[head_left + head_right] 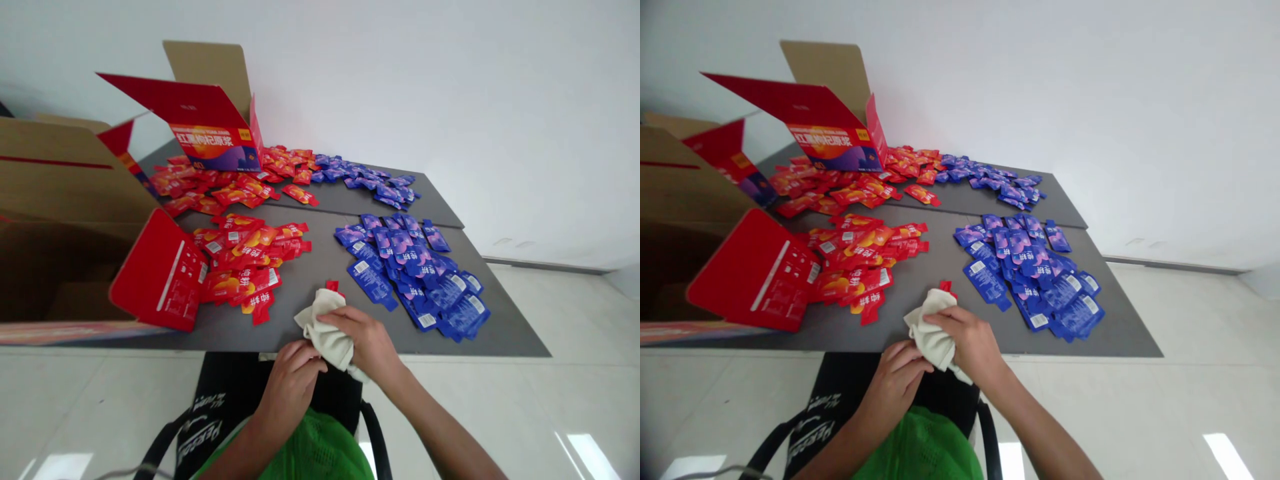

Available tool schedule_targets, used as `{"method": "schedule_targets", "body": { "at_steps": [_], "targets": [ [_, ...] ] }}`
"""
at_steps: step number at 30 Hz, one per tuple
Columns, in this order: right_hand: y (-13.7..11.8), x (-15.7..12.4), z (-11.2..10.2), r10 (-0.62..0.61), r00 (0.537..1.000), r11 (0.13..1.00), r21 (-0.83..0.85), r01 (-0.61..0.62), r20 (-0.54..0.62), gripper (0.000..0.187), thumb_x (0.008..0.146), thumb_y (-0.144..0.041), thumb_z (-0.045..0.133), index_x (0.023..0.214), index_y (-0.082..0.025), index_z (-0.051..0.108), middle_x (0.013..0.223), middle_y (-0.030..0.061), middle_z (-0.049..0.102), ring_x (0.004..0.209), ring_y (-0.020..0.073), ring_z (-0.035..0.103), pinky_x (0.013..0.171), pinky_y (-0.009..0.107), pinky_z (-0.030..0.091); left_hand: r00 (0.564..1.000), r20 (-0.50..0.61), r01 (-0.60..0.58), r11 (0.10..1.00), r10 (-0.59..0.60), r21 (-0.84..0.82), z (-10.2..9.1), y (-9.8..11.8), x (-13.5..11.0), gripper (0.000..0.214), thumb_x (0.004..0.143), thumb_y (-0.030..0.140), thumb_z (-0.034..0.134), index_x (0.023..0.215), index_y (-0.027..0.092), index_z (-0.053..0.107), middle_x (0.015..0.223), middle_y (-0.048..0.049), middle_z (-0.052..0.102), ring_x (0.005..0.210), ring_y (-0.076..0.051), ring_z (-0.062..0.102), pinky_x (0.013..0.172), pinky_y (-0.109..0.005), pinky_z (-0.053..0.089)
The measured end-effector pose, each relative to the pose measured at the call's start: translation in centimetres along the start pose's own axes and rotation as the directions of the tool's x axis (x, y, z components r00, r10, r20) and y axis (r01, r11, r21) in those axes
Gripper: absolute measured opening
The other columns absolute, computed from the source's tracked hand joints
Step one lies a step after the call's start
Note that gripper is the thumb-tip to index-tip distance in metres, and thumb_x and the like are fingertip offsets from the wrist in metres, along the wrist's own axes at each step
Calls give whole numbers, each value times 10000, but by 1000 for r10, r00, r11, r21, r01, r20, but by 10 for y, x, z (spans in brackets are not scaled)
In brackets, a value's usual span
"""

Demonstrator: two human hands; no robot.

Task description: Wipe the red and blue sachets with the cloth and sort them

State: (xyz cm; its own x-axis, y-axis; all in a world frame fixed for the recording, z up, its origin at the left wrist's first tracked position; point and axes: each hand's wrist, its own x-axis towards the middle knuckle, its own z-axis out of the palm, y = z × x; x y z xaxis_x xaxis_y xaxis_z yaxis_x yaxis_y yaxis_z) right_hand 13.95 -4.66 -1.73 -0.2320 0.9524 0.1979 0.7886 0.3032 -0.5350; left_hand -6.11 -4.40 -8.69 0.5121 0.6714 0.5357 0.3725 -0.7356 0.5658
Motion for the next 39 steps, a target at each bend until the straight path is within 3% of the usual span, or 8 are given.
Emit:
{"method": "schedule_targets", "body": {
  "at_steps": [6,10,16,20,25,30,34,39],
  "targets": [
    [30,58,-20,66,989,988,-127,-83,-131,483,906,-54,648,1323,-290,708,1278,53,736,1096,227,727,914,291,577,1000,-24,14,999,-16,-48,-1,2,2,266,951,12,525,886,210,690,1133,-45,772,1099,-227,684,929,-391,545],
    [3,29,-32,-8,978,999,-42,-1,-207,477,926,-71,647,1349,-288,686,1281,58,724,1118,209,710,929,285,564,1000,-27,9,999,-10,-46,0,2,2,254,950,21,534,886,209,691,1117,-49,771,1076,-230,688,912,-386,548],
    [-13,-14,-4,-33,999,999,14,33,10,545,887,-71,705,1363,-334,673,1267,31,735,1089,203,726,914,279,576,1000,-9,-2,999,3,32,1,1,-1,250,947,51,548,880,216,723,890,-48,743,921,-243,670,856,-403,558],
    [18,24,5,49,995,999,23,-47,-84,513,880,-40,689,1321,-302,709,1247,43,730,1091,200,724,911,259,568,999,-9,37,999,-37,-12,2,2,0,245,945,34,556,893,217,711,1059,-37,767,1047,-235,678,917,-398,539],
    [32,67,-20,73,990,984,-156,-91,-117,489,891,-37,640,1315,-268,718,1259,63,731,1055,238,733,878,298,581,999,-32,41,999,-42,-31,3,4,1,260,956,22,536,888,214,696,1126,-30,770,1084,-227,680,941,-400,530],
    [-3,24,-28,-20,978,1000,-22,15,-208,468,934,-100,648,1364,-283,676,1263,54,722,1105,201,707,938,277,558,999,-29,40,999,-40,-16,4,4,0,250,952,28,548,884,214,701,1071,-35,762,1054,-231,668,923,-398,529],
    [-20,-16,-11,-38,999,999,1,38,-35,520,915,-100,686,1385,-320,656,1271,38,727,1098,204,715,924,281,569,1000,-3,23,999,-23,47,2,4,0,258,942,34,549,814,205,692,883,-46,729,930,-246,649,858,-407,533],
    [6,1,2,56,997,998,23,-55,-57,517,876,-58,705,1329,-308,699,1253,38,734,1073,196,729,898,263,573,998,22,53,999,-52,-13,0,4,2,232,928,17,585,879,211,702,992,-31,754,997,-234,660,893,-397,515]
  ]
}}
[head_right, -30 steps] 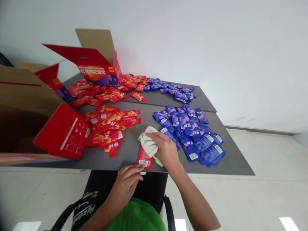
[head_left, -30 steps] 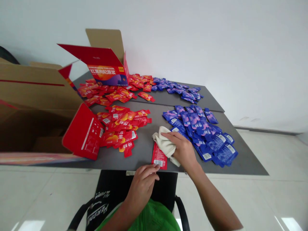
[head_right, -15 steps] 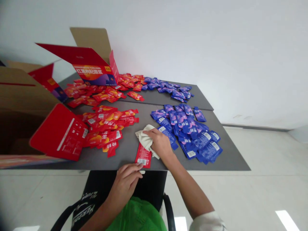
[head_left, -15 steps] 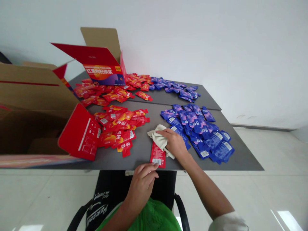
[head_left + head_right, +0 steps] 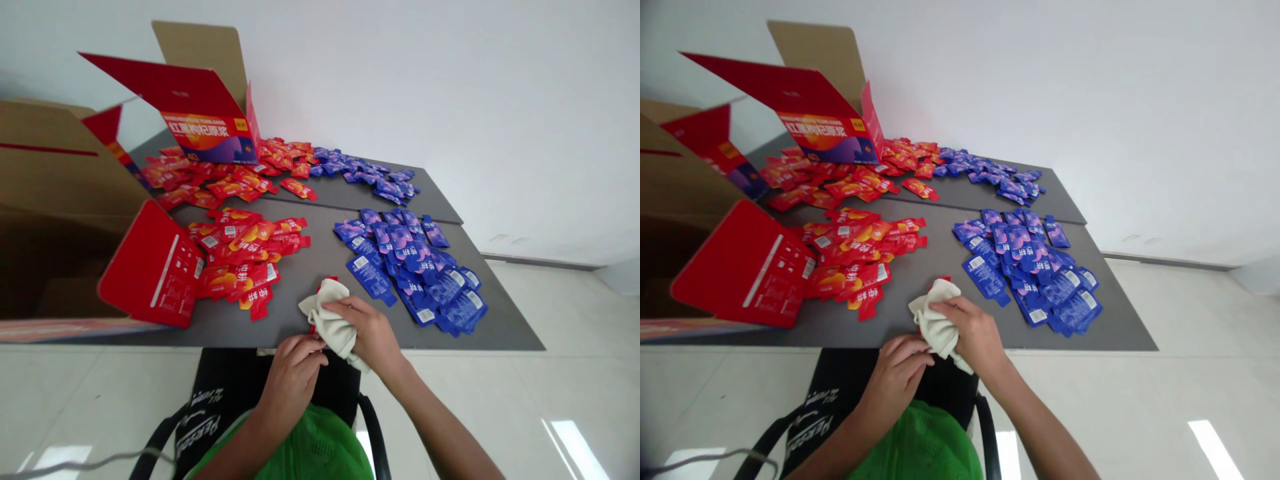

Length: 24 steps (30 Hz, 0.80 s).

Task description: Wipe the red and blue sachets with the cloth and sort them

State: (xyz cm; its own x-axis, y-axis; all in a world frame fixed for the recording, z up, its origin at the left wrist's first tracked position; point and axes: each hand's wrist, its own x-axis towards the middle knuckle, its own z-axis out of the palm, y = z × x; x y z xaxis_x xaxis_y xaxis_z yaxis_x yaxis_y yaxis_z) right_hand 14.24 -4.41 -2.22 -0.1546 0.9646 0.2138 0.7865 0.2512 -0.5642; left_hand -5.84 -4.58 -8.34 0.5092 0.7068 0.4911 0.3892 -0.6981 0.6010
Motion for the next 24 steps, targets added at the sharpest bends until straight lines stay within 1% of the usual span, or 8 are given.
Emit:
{"method": "schedule_targets", "body": {
  "at_steps": [4,7,9,12,15,17,20,24],
  "targets": [
    [19,45,-6,24,999,995,-98,-26,-21,504,902,-48,642,1337,-298,699,1266,47,730,1074,203,728,908,262,570,999,-33,-7,1000,7,-20,1,-1,0,234,935,10,579,885,210,690,1116,-24,765,1078,-228,666,945,-399,503],
    [19,63,-18,26,999,984,-174,-34,-44,494,900,-57,641,1332,-287,705,1254,55,735,1062,214,730,890,262,574,999,-37,-7,1000,6,-21,2,-1,0,248,945,13,558,883,214,689,1118,-26,768,1083,-229,672,937,-398,512],
    [11,57,-26,-2,995,989,-149,-12,-96,485,911,-73,641,1346,-280,693,1257,59,727,1085,216,719,921,276,569,999,-34,-7,1000,6,-24,1,0,0,255,950,16,545,886,216,691,1121,-28,767,1079,-228,674,932,-397,518],
    [-11,24,-31,-49,987,998,-38,44,-151,486,936,-116,649,1388,-293,657,1286,59,700,1118,205,700,956,284,557,999,-31,-10,1000,9,-18,1,0,0,242,955,35,550,887,213,698,1092,-38,763,1056,-228,670,926,-399,525],
    [-27,-11,-21,-79,996,997,13,80,-38,511,938,-124,658,1408,-322,636,1289,50,703,1127,204,696,950,286,560,999,-33,-32,999,33,35,0,1,-1,250,956,48,543,845,207,700,938,-48,749,963,-236,659,879,-405,537],
    [-26,-20,-10,-52,998,998,37,51,37,532,916,-98,675,1393,-331,647,1267,43,715,1099,201,709,930,280,570,999,-21,-43,997,44,60,-1,1,0,261,950,46,542,815,207,698,867,-46,728,914,-238,648,849,-402,539],
    [-7,-7,3,7,1000,998,58,-8,13,531,884,-77,702,1353,-323,678,1245,38,717,1081,192,717,917,261,570,1000,10,-25,999,24,28,-3,1,2,237,931,29,574,857,212,706,950,-36,748,967,-228,658,875,-392,532],
    [21,40,-1,35,999,998,-54,-36,-32,523,892,-39,639,1340,-303,692,1261,46,719,1092,202,715,931,267,559,1000,8,-8,1000,8,4,-2,1,2,231,928,14,583,891,212,696,1119,-28,765,1071,-229,666,926,-400,515]
  ]
}}
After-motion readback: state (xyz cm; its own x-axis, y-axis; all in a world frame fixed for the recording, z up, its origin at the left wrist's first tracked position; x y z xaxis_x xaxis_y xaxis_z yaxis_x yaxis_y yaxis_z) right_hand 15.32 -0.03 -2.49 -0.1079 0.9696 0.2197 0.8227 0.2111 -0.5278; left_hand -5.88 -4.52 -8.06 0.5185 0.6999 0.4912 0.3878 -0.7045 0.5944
